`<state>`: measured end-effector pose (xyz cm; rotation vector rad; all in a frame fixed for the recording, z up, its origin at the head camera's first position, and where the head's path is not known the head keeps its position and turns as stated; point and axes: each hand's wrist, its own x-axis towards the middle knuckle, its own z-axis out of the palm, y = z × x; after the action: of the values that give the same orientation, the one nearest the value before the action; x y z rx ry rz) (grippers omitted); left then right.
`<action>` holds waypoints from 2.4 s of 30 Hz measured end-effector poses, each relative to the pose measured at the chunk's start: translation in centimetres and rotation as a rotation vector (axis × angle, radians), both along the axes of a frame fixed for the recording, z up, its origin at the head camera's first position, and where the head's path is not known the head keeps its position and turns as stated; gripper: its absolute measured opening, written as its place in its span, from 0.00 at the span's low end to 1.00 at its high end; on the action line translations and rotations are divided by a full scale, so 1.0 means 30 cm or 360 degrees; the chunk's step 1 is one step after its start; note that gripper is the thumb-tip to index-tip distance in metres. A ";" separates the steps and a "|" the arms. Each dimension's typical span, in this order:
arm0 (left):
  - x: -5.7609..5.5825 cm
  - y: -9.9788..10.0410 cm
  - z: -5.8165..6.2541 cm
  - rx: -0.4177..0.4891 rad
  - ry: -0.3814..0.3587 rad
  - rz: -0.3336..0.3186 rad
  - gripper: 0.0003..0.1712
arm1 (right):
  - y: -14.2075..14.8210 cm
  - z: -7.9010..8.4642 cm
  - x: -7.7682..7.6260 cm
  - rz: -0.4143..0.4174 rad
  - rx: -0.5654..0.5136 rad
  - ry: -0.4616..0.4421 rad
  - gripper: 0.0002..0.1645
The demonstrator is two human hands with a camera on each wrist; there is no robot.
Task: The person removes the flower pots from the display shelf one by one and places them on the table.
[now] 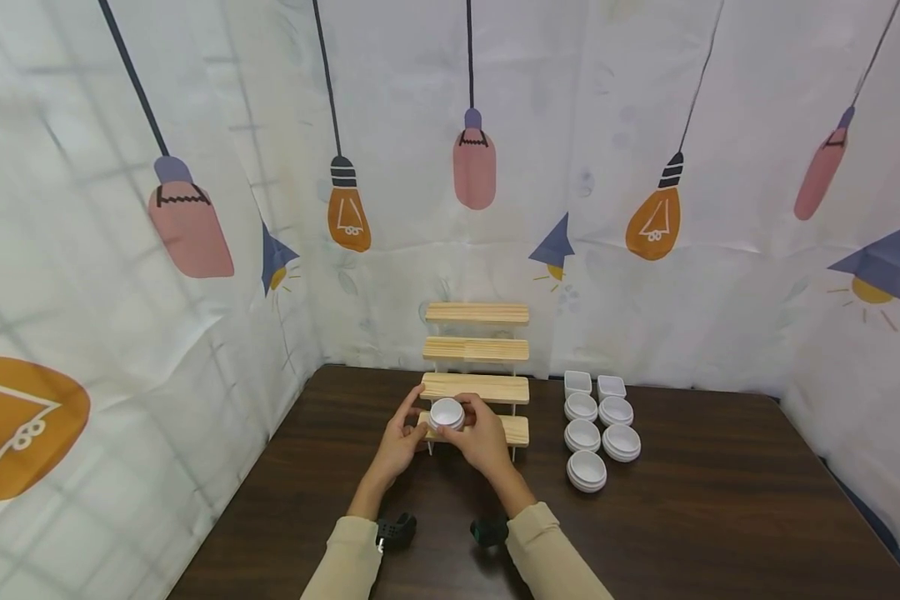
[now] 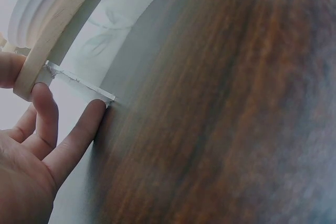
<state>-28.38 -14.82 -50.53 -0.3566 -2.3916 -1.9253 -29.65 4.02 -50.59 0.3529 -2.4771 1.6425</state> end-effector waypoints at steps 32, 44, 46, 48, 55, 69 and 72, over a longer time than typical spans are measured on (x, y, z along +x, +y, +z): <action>0.001 -0.002 0.007 -0.0020 -0.0040 -0.0002 0.39 | 0.032 -0.014 0.002 0.0052 -0.0023 0.0028 0.32; 0.005 0.000 0.005 -0.0009 -0.0019 0.0005 0.39 | 0.055 -0.008 0.021 0.0032 -0.0013 0.0005 0.32; 0.005 0.000 0.004 -0.0008 -0.0018 0.0010 0.39 | 0.061 -0.005 0.028 0.0029 -0.0001 0.0008 0.31; 0.006 0.001 0.004 -0.0007 -0.0014 0.0014 0.38 | 0.066 -0.002 0.034 0.0024 0.0008 0.0000 0.31; -0.005 -0.003 -0.006 -0.0003 -0.0019 0.0010 0.38 | 0.084 0.015 0.051 0.0040 -0.0001 -0.0044 0.30; -0.067 -0.001 -0.116 0.0009 0.0002 0.0089 0.40 | 0.129 0.010 0.079 0.0005 -0.0021 -0.0070 0.31; -0.068 0.000 -0.115 0.0008 0.0004 0.0084 0.39 | 0.139 0.015 0.086 0.0009 0.0004 -0.0058 0.31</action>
<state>-30.41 -14.82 -53.97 -0.2922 -2.3692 -1.9068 -27.07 8.18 -50.14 0.3337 -2.5070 1.6628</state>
